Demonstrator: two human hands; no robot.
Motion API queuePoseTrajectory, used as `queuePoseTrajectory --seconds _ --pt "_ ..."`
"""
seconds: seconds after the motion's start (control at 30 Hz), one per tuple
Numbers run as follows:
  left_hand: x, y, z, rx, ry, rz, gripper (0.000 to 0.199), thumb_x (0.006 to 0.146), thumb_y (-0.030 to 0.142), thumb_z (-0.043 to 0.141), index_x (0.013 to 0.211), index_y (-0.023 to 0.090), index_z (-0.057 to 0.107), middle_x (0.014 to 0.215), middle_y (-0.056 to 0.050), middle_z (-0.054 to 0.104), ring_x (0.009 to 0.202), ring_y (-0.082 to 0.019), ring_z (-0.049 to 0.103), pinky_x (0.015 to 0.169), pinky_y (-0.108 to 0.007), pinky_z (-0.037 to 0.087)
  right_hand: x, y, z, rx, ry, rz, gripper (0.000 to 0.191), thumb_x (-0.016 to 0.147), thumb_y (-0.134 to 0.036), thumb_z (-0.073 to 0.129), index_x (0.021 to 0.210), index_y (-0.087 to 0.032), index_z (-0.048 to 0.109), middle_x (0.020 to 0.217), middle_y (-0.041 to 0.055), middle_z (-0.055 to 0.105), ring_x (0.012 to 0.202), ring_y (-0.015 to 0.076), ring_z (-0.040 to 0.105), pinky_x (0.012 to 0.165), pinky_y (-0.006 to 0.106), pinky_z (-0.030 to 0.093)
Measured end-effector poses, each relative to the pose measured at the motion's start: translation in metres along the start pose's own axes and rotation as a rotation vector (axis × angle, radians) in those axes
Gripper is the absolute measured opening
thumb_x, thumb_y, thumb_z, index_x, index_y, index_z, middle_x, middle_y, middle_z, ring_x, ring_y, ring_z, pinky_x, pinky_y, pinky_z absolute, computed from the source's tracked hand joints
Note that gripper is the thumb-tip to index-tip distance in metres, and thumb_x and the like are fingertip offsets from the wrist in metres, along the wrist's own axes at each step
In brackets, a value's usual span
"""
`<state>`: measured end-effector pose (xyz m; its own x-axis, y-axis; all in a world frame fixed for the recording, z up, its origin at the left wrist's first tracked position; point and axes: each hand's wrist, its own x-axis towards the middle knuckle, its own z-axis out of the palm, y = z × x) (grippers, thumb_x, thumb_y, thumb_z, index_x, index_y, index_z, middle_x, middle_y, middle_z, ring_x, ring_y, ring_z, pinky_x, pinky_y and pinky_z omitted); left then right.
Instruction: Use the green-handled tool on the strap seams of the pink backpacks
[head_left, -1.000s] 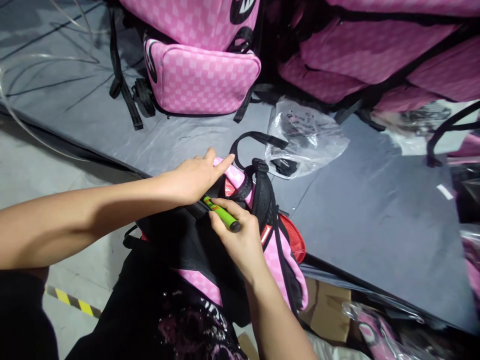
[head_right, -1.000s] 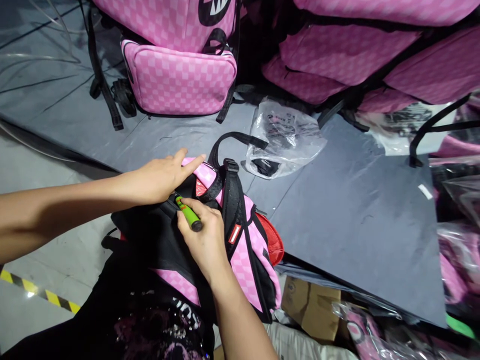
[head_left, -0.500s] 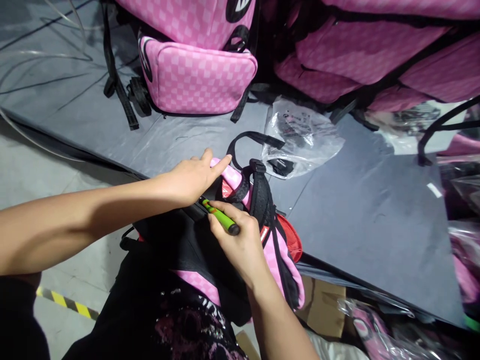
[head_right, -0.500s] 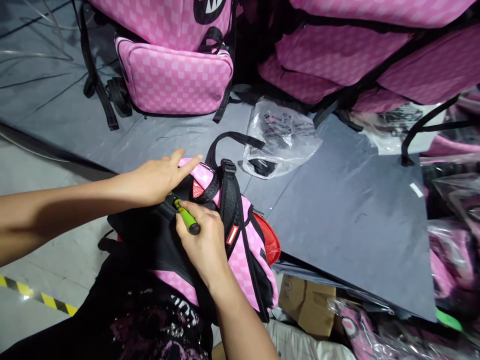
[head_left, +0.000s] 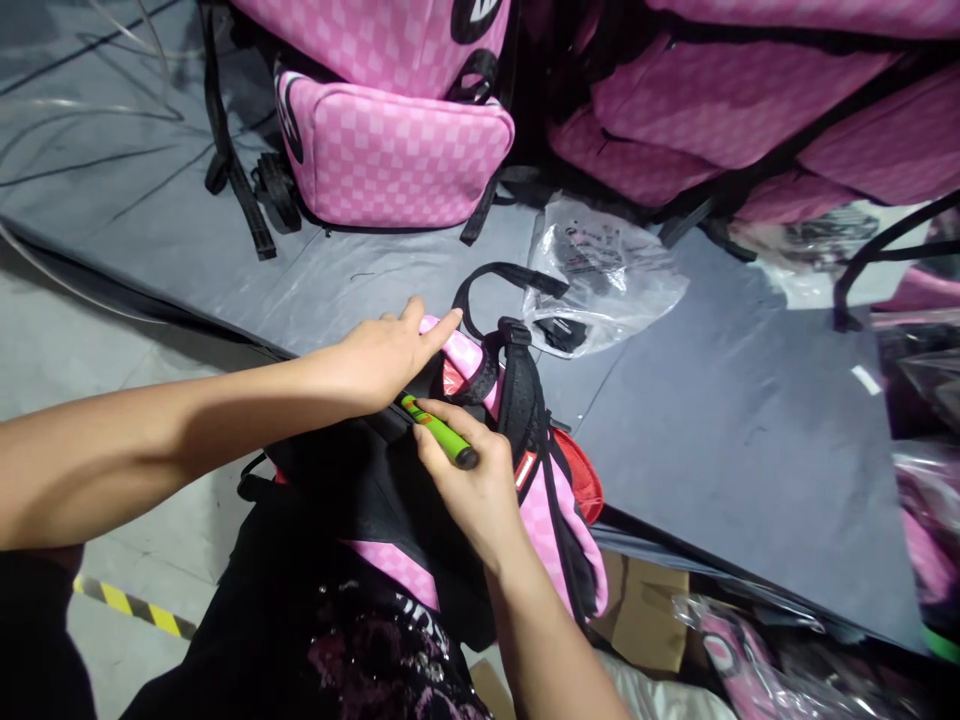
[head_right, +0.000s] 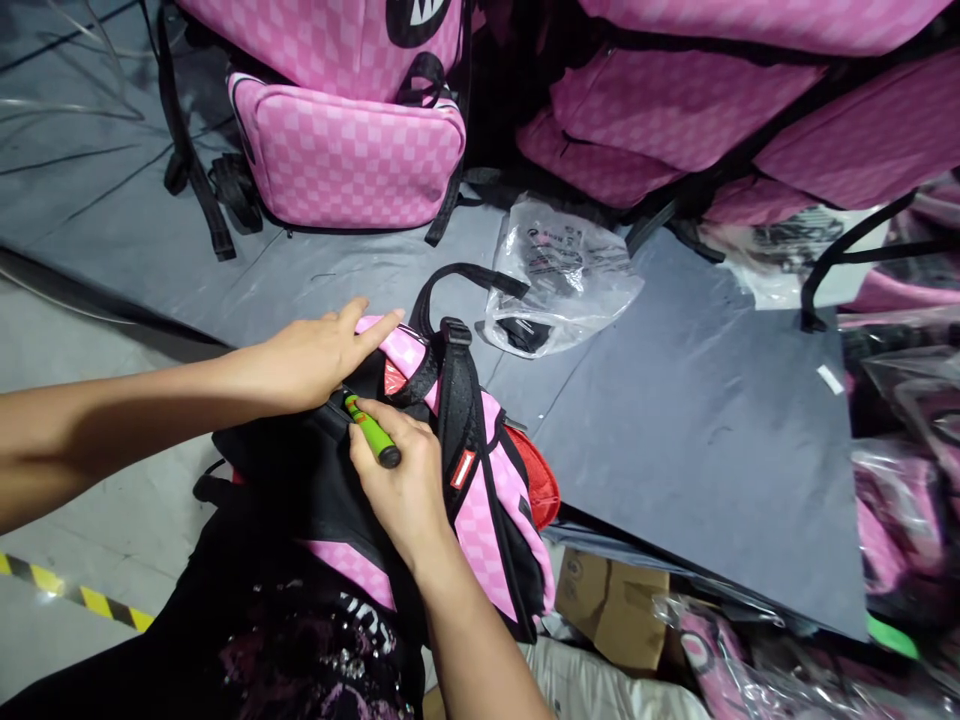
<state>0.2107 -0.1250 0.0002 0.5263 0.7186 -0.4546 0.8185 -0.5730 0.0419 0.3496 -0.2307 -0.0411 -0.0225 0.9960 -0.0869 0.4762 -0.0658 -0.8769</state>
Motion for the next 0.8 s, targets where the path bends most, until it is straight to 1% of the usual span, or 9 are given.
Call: queuePoseTrajectory --seconds 0.1,0.23,0.33,0.43,0.5,0.6,0.73,0.8 --pt "0.0000 0.0001 0.0004 0.008 0.006 -0.003 0.095 0.081 -0.002 0.045 0.159 0.023 -0.002 0.154 -0.024 0.027 0.115 -0.031 0.060 0.086 -0.039 0.054 -0.0006 0.0008 0.0002 -0.012 -0.018 -0.012 0.023 0.086 -0.023 0.064 0.106 -0.023 0.074 0.105 0.0026 0.077 0.095 0.0218 0.073 0.097 0.037 0.054" --pt "-0.0001 0.0005 0.0000 0.016 0.005 -0.001 0.094 0.081 -0.002 0.044 0.159 0.023 -0.002 0.154 -0.024 0.028 0.113 -0.030 0.061 0.086 -0.038 0.054 -0.0011 0.0014 -0.0011 -0.053 0.007 -0.034 0.023 0.086 -0.022 0.064 0.107 -0.024 0.074 0.106 0.0025 0.077 0.096 0.0223 0.073 0.098 0.039 0.054" --pt "0.0001 0.0009 -0.0007 0.014 0.004 0.001 0.096 0.080 -0.001 0.047 0.159 0.023 -0.002 0.154 -0.024 0.027 0.113 -0.031 0.062 0.086 -0.038 0.054 -0.0013 0.0016 -0.0022 -0.074 0.010 -0.053 0.023 0.086 -0.022 0.065 0.106 -0.023 0.074 0.105 0.0029 0.077 0.096 0.0222 0.073 0.097 0.039 0.054" --pt "0.0001 0.0015 -0.0011 0.015 -0.003 -0.013 0.096 0.080 -0.003 0.047 0.159 0.024 -0.002 0.155 -0.024 0.025 0.117 -0.031 0.060 0.087 -0.038 0.054 -0.0011 0.0019 -0.0025 -0.071 0.011 -0.051 0.023 0.086 -0.022 0.064 0.106 -0.023 0.074 0.105 0.0028 0.077 0.094 0.0219 0.073 0.095 0.038 0.055" --pt "-0.0002 0.0019 -0.0012 0.008 -0.002 -0.021 0.094 0.082 -0.002 0.045 0.159 0.025 -0.002 0.156 -0.024 0.025 0.119 -0.031 0.059 0.088 -0.038 0.053 -0.0008 0.0022 -0.0022 -0.062 -0.017 -0.039 0.022 0.086 -0.023 0.064 0.105 -0.024 0.074 0.104 0.0023 0.077 0.093 0.0218 0.073 0.095 0.038 0.055" --pt "-0.0003 0.0021 -0.0008 -0.002 -0.003 -0.015 0.092 0.083 -0.001 0.044 0.159 0.024 -0.002 0.156 -0.025 0.023 0.120 -0.032 0.059 0.089 -0.040 0.053 0.0000 0.0029 -0.0009 -0.047 0.015 -0.039 0.022 0.086 -0.023 0.064 0.106 -0.024 0.074 0.105 0.0020 0.077 0.094 0.0219 0.073 0.096 0.037 0.055" --pt "0.0004 0.0013 0.0014 0.010 0.014 0.005 0.093 0.082 -0.002 0.044 0.159 0.021 -0.002 0.157 -0.027 0.021 0.121 -0.035 0.058 0.089 -0.042 0.054 0.0005 0.0030 -0.0002 -0.044 -0.027 -0.037 0.022 0.086 -0.022 0.064 0.106 -0.023 0.074 0.104 0.0025 0.077 0.093 0.0216 0.073 0.094 0.037 0.056" --pt "0.0006 0.0012 0.0025 0.015 0.027 0.011 0.090 0.083 -0.002 0.042 0.159 0.021 -0.001 0.156 -0.028 0.022 0.120 -0.035 0.059 0.087 -0.042 0.055 0.0001 0.0027 -0.0006 -0.062 -0.010 -0.046 0.023 0.086 -0.022 0.064 0.107 -0.023 0.074 0.105 0.0029 0.077 0.095 0.0220 0.073 0.096 0.038 0.055"
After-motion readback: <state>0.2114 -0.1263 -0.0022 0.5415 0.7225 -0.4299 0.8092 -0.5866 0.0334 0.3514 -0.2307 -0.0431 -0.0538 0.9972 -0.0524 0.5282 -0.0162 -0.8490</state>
